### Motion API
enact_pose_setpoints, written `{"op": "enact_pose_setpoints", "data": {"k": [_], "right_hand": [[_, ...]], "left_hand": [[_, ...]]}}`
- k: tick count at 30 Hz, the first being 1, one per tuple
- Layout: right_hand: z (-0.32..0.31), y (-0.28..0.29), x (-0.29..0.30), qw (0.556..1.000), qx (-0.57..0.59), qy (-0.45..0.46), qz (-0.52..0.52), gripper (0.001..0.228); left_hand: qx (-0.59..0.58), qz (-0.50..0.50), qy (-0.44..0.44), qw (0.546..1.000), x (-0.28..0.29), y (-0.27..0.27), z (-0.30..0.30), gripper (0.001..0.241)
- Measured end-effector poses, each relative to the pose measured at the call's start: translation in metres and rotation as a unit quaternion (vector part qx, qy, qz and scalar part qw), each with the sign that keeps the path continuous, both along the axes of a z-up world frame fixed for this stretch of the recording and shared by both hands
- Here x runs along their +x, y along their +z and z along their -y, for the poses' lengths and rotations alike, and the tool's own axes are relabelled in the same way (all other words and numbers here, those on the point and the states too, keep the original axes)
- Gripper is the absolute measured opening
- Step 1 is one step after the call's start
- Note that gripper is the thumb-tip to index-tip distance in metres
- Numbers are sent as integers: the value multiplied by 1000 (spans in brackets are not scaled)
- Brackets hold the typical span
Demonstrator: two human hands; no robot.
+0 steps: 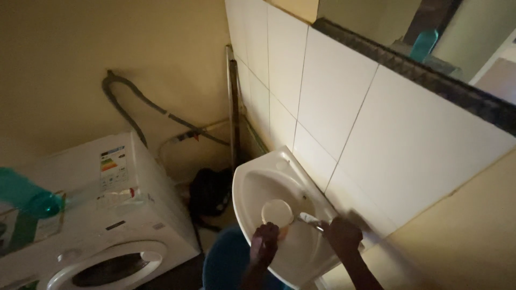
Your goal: The person repeatedly fills a small cup with water from a sink faucet and pours it into a blue bucket on the floor. The person uses both hands to hold the cup and control the water flow.
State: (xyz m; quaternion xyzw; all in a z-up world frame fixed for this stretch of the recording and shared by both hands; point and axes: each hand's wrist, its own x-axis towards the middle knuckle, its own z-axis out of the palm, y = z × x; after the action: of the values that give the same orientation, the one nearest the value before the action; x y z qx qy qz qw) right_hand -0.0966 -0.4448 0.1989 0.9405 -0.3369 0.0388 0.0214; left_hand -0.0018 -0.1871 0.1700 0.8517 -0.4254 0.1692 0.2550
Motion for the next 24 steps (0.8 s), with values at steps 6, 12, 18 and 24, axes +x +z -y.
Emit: {"op": "enact_pose_setpoints", "data": {"k": [6, 12, 18, 24], "right_hand": [[-6, 11, -7, 986, -145, 79, 35, 63], [4, -14, -13, 964, -192, 125, 136, 67], [-3, 8, -19, 932, -295, 143, 154, 74], [9, -19, -20, 935, -307, 102, 142, 81]], "left_hand": [[-33, 93, 22, 995, -11, 54, -55, 17], [350, 5, 89, 932, -18, 56, -133, 19], [71, 79, 82, 991, -51, 62, -191, 16], [186, 44, 80, 978, -35, -77, -205, 6]]}}
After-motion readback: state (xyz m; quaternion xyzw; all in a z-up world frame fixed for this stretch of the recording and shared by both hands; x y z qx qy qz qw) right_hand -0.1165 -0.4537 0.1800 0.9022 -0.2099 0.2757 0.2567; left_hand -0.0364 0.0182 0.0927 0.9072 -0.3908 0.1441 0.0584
